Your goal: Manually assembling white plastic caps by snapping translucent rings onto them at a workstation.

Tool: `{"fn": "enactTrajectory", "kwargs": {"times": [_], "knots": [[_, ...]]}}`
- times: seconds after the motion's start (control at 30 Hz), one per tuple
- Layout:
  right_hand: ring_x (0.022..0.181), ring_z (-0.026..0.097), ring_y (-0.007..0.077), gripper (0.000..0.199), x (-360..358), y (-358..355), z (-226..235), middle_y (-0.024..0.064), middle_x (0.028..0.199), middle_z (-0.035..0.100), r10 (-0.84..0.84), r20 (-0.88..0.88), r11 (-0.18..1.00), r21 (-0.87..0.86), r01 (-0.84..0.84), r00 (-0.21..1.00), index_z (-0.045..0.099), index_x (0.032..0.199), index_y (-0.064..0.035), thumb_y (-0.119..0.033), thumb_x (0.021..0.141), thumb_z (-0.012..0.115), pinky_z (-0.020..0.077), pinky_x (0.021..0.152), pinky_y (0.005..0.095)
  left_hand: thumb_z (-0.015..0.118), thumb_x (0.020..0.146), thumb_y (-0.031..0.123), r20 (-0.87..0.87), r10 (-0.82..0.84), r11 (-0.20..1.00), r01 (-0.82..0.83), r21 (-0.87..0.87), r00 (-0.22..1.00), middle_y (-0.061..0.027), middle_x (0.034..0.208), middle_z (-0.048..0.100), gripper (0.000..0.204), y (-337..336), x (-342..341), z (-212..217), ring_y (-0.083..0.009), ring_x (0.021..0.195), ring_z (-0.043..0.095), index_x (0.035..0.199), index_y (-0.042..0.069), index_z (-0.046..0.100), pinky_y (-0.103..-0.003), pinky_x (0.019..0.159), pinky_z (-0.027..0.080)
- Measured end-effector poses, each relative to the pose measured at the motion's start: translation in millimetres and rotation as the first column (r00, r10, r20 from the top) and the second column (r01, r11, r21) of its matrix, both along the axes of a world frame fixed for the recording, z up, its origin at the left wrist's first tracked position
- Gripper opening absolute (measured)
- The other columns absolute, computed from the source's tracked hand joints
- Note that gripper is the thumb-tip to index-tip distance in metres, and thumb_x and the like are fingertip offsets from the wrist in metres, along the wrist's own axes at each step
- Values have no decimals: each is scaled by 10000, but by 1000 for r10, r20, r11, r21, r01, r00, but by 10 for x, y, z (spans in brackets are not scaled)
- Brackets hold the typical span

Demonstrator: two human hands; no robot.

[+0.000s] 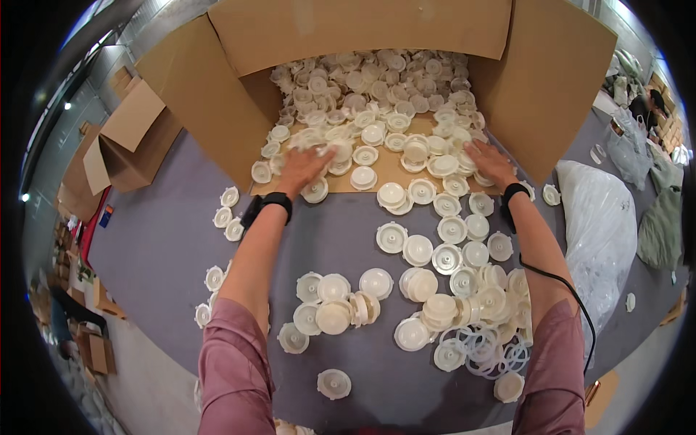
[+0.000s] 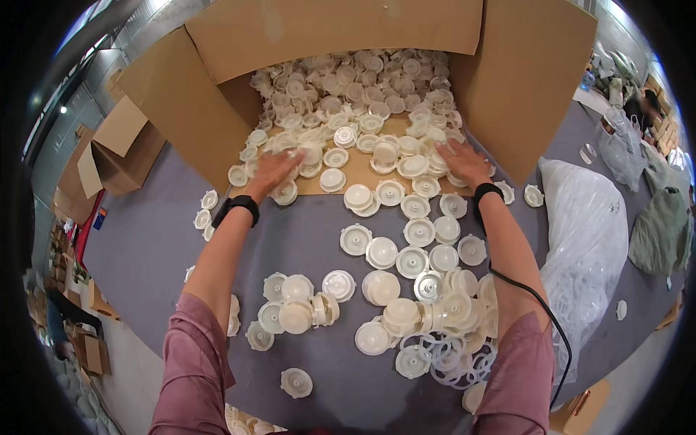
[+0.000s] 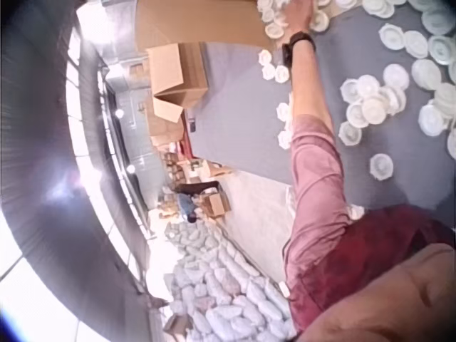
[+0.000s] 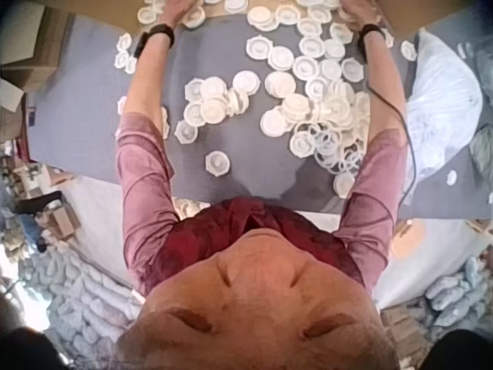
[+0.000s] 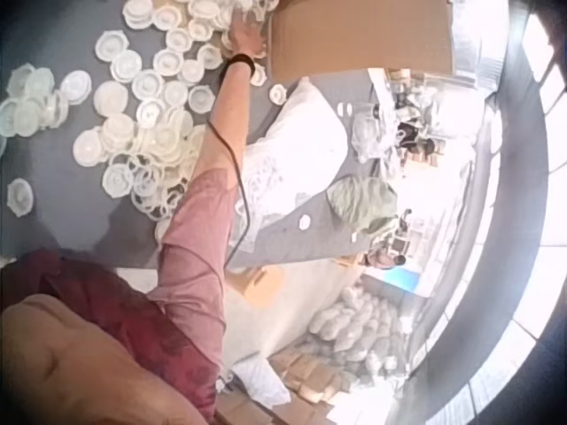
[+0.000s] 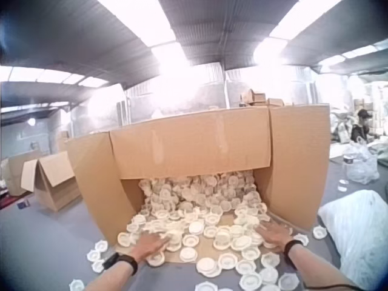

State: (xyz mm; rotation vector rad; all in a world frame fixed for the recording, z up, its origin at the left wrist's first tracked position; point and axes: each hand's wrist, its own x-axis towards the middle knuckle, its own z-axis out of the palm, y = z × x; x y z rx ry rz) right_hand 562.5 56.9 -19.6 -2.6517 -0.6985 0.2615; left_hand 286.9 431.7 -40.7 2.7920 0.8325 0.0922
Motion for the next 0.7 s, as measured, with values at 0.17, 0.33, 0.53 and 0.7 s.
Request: {"fn": "enactTrajectory", "kwargs": {"times": [0.17, 0.33, 0.53, 0.7], "knots": [[1444, 281, 408, 888, -449, 184, -150, 135, 1545, 387, 216, -5, 976, -23, -216, 976, 436, 1488, -200, -811, 846, 384, 156, 1181, 547, 467, 852, 754, 74, -114, 983, 123, -134, 991, -247, 1405, 493, 854, -952, 136, 280, -437, 1361, 333, 1361, 77, 571, -488, 1143, 277], [1352, 405, 393, 830, -1447, 307, 165, 170, 1462, 478, 553, -89, 833, 76, -548, 829, 515, 1424, -137, -754, 875, 436, 260, 1148, 496, 521, 868, 698, 180, -344, 914, 373, -161, 921, -305, 1159, 607, 822, -1262, -299, 345, -429, 1136, 533, 1101, -79, 650, -485, 1006, 416], [1340, 400, 434, 834, -1862, 18, 35, 215, 1460, 453, 608, -61, 792, -10, -610, 791, 474, 1443, -83, -710, 892, 474, 281, 1142, 501, 524, 888, 665, 123, -334, 859, 355, -368, 935, -305, 1160, 619, 806, -1617, -1042, 468, -431, 1104, 577, 1144, -93, 628, -470, 1004, 423], [1316, 411, 455, 792, -2340, -172, 160, 269, 1410, 470, 673, -13, 740, -13, -673, 740, 470, 1434, -42, -644, 920, 494, 300, 1137, 487, 530, 904, 625, 212, -328, 885, 378, -274, 921, -278, 1268, 590, 772, -1843, -1644, 420, -405, 1251, 504, 1302, -36, 564, -455, 1072, 381]]}}
